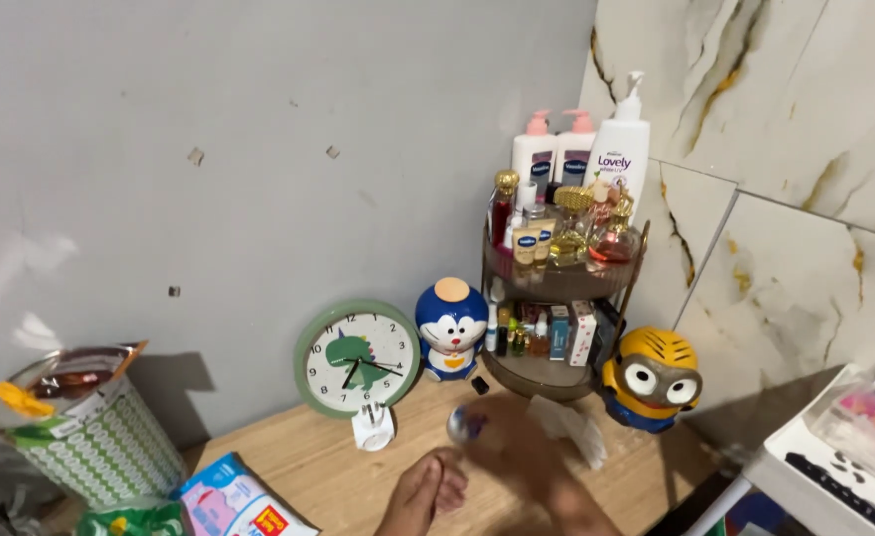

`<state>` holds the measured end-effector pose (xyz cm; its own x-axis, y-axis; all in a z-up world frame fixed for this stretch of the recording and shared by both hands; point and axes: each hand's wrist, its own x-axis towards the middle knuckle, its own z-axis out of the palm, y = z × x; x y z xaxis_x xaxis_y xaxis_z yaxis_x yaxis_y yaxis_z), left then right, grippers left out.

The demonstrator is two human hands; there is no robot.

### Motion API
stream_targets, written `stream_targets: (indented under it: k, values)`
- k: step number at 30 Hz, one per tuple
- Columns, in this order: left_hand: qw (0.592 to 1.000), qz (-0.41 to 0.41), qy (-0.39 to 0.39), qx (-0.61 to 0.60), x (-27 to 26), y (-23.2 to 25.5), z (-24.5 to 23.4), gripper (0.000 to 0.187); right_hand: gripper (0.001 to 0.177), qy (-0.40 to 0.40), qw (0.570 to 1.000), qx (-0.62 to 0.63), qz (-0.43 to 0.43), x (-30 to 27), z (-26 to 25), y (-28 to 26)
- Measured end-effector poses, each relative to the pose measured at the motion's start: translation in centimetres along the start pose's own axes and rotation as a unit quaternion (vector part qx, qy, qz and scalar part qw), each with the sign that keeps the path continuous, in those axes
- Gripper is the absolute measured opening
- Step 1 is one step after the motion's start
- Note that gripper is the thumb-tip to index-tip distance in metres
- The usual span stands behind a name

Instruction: Organizing and cleaning various cosmetic and toiletry containers on a shelf and a table.

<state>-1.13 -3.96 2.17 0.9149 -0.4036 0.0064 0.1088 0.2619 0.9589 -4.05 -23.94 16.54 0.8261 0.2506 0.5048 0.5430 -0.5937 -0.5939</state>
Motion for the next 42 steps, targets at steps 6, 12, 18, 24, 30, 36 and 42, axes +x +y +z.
stream_targets:
  k: [6, 12, 18, 24, 30, 36, 42]
  values:
    - [0.972, -0.046, 0.062, -0.222, 3.4, 2.9, 4.7, 0.027, 0.042, -0.014, 0.996, 0.086, -0.033, -1.0, 1.6, -0.6]
    - [0.984, 0.011, 0.149, -0.101, 8.7, 0.0, 3.7, 0.032, 0.037, 0.023, 0.994, 0.038, -0.097, 1.2, -1.7, 0.4]
    - [0.945, 0.031, 0.024, -0.326, 7.2, 3.3, 1.4, 0.055, 0.03, 0.195, 0.931, -0.289, 0.106, -0.4, -0.6, 8.6]
    - [0.922, -0.039, 0.047, -0.384, 10.2, 1.4, -1.3, 0.04, 0.016, 0.186, 0.954, -0.214, 0.095, 1.0, 0.2, 6.1]
    - [0.933, -0.053, 0.034, -0.356, 10.1, 3.1, -0.3, 0.052, 0.017, 0.19, 0.961, -0.195, 0.039, 2.3, 1.6, 9.4]
    - [0.936, -0.043, -0.104, -0.334, 10.0, 2.6, -0.2, 0.046, 0.047, 0.065, 0.956, -0.026, -0.285, 4.1, 4.2, 9.9]
    - [0.942, -0.06, -0.115, -0.311, 12.3, -2.8, -1.4, 0.052, 0.056, 0.095, 0.967, -0.12, -0.203, 1.4, 4.2, 10.5]
